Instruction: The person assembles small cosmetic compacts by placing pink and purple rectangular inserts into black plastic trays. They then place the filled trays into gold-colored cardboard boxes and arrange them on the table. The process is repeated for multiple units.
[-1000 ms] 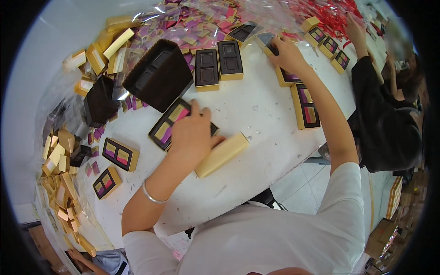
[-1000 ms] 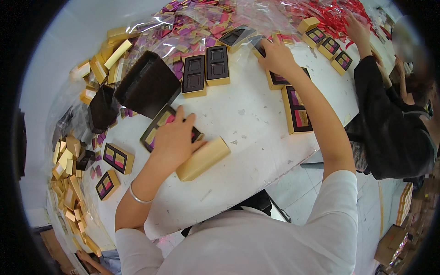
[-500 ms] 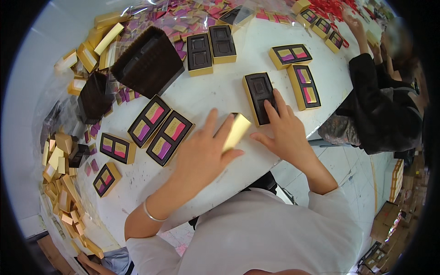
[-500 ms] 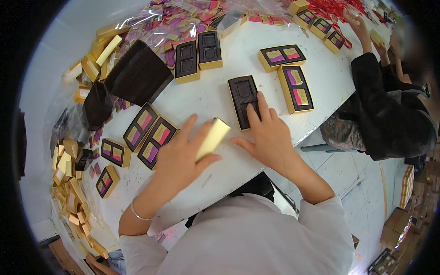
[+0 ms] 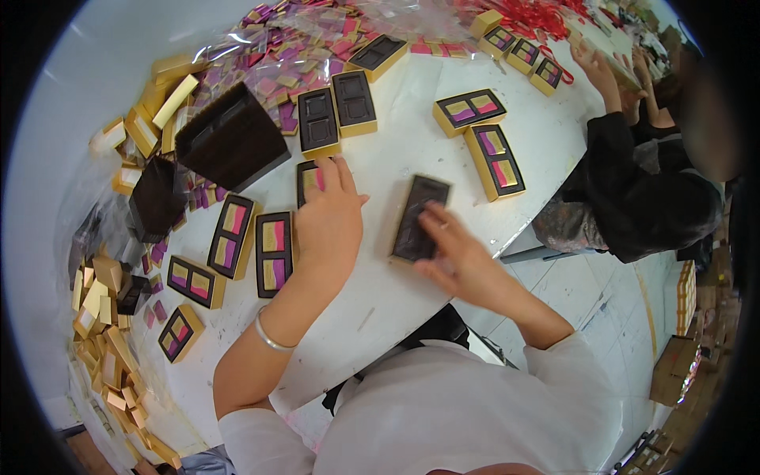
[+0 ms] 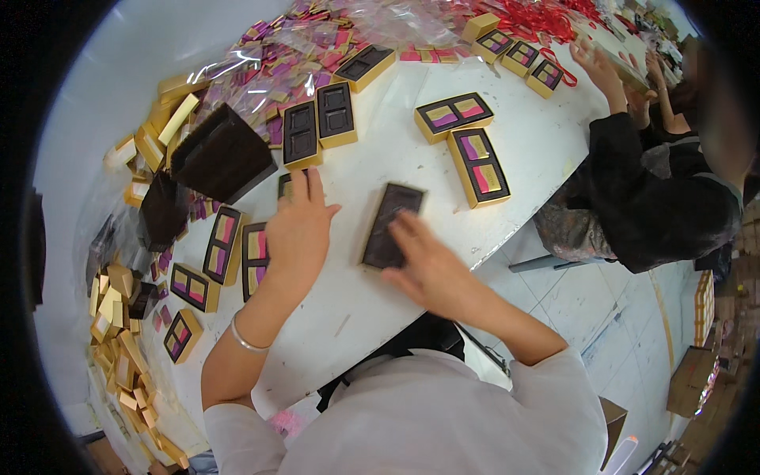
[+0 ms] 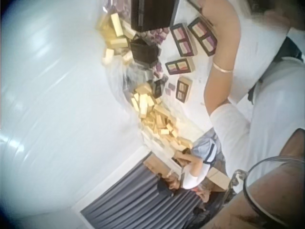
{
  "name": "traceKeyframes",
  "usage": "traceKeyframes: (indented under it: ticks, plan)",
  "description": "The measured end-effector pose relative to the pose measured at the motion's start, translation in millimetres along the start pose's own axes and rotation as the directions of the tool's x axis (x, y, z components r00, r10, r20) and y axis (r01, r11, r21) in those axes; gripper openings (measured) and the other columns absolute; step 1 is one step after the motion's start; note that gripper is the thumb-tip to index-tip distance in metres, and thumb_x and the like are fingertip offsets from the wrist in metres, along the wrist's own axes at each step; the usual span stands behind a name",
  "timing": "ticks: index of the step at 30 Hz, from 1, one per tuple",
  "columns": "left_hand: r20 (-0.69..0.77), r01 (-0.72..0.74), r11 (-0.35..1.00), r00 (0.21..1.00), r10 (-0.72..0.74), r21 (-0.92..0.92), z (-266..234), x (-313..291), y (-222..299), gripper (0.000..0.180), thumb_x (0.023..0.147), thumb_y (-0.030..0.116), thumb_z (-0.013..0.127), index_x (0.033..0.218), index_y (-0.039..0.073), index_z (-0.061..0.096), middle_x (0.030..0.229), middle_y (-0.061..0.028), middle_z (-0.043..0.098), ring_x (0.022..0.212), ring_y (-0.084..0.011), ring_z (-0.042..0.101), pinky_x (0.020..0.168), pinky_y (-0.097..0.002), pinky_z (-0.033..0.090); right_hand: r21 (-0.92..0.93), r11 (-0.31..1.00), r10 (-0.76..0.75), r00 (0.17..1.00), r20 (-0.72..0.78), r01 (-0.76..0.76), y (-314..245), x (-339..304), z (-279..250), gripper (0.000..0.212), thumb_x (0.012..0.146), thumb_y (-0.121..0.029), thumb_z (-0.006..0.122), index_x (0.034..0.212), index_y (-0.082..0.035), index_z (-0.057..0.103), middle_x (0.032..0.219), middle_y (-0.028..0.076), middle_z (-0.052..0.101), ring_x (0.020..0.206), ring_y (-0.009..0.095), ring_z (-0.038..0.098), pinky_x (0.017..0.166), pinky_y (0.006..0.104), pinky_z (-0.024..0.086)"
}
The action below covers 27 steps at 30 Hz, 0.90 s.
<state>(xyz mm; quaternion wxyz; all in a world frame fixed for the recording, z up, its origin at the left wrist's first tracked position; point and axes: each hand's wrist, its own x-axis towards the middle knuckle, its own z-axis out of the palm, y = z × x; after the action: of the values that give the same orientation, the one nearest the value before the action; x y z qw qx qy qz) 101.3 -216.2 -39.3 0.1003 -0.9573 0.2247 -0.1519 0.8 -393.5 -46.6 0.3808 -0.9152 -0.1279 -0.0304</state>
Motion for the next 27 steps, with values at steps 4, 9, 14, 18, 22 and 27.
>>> traceKeyframes:
  ticks: [4, 9, 14, 18, 22, 27]
  plan:
    - [0.034, 0.0, 0.706, 0.999, 0.034, -0.708, -30, 2, -16, 0.056, 0.086, 0.038, 0.055, 0.13, 0.006, 0.042, 0.111, -0.0115, 0.049, 0.066, -0.0153, 0.054, 0.056, -0.0256, 0.049, 0.186, 0.979, -0.078, 0.997, -0.009, 0.078, -7, 13, -21, 0.052, 0.081, -0.014, 0.064, 0.129, -0.003, 0.044, 0.136, 0.023, 0.035, 0.101, 0.036, 0.055, 0.085, 0.0376, 0.046]
    - [0.385, 0.403, -0.584, 0.909, 0.162, -0.705, -47, -1, -18, 0.069, 0.091, 0.06, 0.028, 0.134, 0.007, 0.035, 0.109, -0.0118, 0.048, 0.066, -0.0136, 0.05, 0.058, -0.0291, 0.047, 0.11, 0.951, -0.264, 0.945, -0.195, 0.288, -2, 29, -47, 0.046, 0.076, -0.01, 0.069, 0.118, -0.002, 0.054, 0.124, 0.018, 0.047, 0.101, 0.03, 0.053, 0.079, 0.0351, 0.048]
    - [0.535, 0.386, -0.806, 0.838, 0.104, -0.448, -41, -2, -1, 0.069, 0.091, 0.061, 0.029, 0.135, 0.009, 0.033, 0.107, -0.0098, 0.047, 0.083, -0.0148, 0.054, 0.074, -0.0318, 0.048, 0.095, 0.87, -0.477, 0.874, -0.094, 0.485, -18, 47, -21, 0.053, 0.07, -0.02, 0.074, 0.116, -0.001, 0.055, 0.12, 0.018, 0.05, 0.1, 0.032, 0.053, 0.083, 0.0383, 0.045]
    - [0.492, 0.413, -0.828, 0.848, 0.198, -0.378, -43, -4, 6, 0.069, 0.091, 0.06, 0.031, 0.136, 0.007, 0.028, 0.106, -0.0086, 0.047, 0.091, -0.0163, 0.052, 0.08, -0.0327, 0.046, -0.024, 0.815, -0.579, 0.813, -0.065, 0.579, -12, 59, -13, 0.051, 0.071, -0.024, 0.074, 0.115, -0.002, 0.058, 0.119, 0.015, 0.053, 0.099, 0.028, 0.053, 0.084, 0.0372, 0.044]
    - [0.326, 0.378, -0.849, 0.908, 0.263, -0.369, -48, -11, 0, 0.053, 0.095, 0.033, 0.044, 0.137, 0.006, 0.024, 0.113, -0.0131, 0.047, 0.108, -0.0194, 0.049, 0.091, -0.0379, 0.045, 0.462, 0.852, -0.211, 0.969, -0.131, 0.248, -2, 59, -19, 0.029, 0.083, -0.015, 0.064, 0.107, 0.001, 0.058, 0.1, 0.011, 0.061, 0.092, 0.021, 0.057, 0.082, 0.0331, 0.046]
    - [0.416, 0.368, -0.68, 0.904, 0.101, -0.634, -37, -12, 12, 0.029, 0.087, 0.014, 0.06, 0.107, -0.006, 0.054, 0.094, -0.01, 0.062, 0.081, -0.0152, 0.062, 0.07, -0.0264, 0.055, 0.812, 0.582, 0.071, 0.991, -0.115, 0.053, 5, 56, -6, 0.019, 0.09, -0.011, 0.055, 0.104, 0.002, 0.056, 0.092, 0.007, 0.06, 0.083, 0.013, 0.054, 0.075, 0.0264, 0.045]
